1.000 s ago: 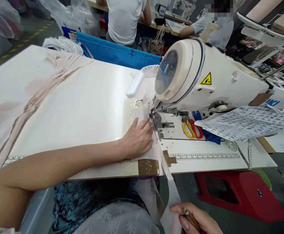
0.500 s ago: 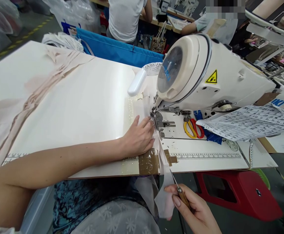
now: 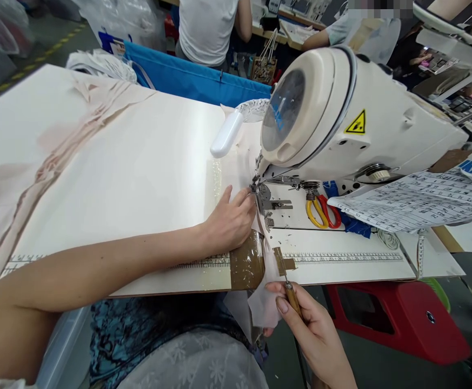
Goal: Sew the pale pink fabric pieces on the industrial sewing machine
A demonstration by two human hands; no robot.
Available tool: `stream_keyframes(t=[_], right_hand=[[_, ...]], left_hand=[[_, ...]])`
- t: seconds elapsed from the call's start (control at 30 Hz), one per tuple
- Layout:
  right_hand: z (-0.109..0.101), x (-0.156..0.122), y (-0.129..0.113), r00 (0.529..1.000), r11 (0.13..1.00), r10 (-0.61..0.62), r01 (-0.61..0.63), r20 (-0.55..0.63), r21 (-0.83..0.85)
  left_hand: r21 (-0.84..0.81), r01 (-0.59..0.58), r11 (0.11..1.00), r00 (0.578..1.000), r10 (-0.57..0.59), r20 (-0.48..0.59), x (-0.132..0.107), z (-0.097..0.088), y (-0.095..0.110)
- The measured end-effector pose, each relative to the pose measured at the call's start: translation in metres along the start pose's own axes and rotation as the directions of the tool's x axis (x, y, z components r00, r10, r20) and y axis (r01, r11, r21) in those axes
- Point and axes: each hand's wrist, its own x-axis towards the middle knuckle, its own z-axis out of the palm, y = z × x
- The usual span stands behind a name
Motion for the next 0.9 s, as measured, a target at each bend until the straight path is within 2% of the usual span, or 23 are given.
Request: stream_keyframes(t=[0.07, 0.13, 0.23, 0.33, 0.43, 0.57, 0.63, 0.73, 0.9], right_hand=[[0.005, 0.002, 0.001, 1.0, 0.994, 0.002, -0.002, 0.0, 0.106], [0.014, 0.003, 0.004, 0.999, 0.956, 0.044, -0.033, -0.03, 0.292], [0.032, 0.002, 0.011, 0.98, 0.806, 0.186, -0.113, -0.068, 0.581], [0.046, -0.003, 0.02, 0.958, 0.7, 0.286, -0.194, -0.021, 0.687], [0.048, -0.008, 0.028, 0.96, 0.717, 0.279, -0.185, -0.034, 0.672], [0.039, -0.013, 0.033, 0.956, 0.863, 0.213, -0.088, -0.201, 0.497], [0.034, -0.014, 0.032, 0.954, 0.919, 0.178, -0.073, -0.241, 0.386], [0.032, -0.014, 0.027, 0.958, 0.955, 0.151, -0.078, -0.243, 0.286], [0.036, -0.01, 0.026, 0.967, 0.966, 0.109, -0.049, -0.23, 0.253]], left_hand=[[0.031, -0.001, 1.0, 1.0, 0.001, 0.003, 0.003, 0.0, -0.003], [0.056, 0.001, 0.998, 1.0, 0.0, -0.009, 0.006, -0.001, -0.006], [0.078, -0.01, 0.997, 1.0, 0.011, -0.013, 0.008, -0.004, -0.01], [0.074, -0.003, 0.997, 1.0, 0.002, 0.009, 0.006, -0.009, -0.011], [0.046, -0.005, 0.999, 1.0, 0.005, 0.009, 0.003, -0.01, -0.01], [0.041, -0.029, 0.999, 0.999, 0.028, 0.018, 0.001, -0.008, -0.009], [0.025, -0.029, 0.999, 1.0, 0.029, 0.011, 0.002, -0.005, -0.01], [-0.015, -0.017, 1.0, 1.0, 0.017, -0.01, 0.005, -0.001, -0.012], [-0.044, 0.009, 0.999, 0.999, -0.011, -0.041, 0.012, 0.005, -0.019]])
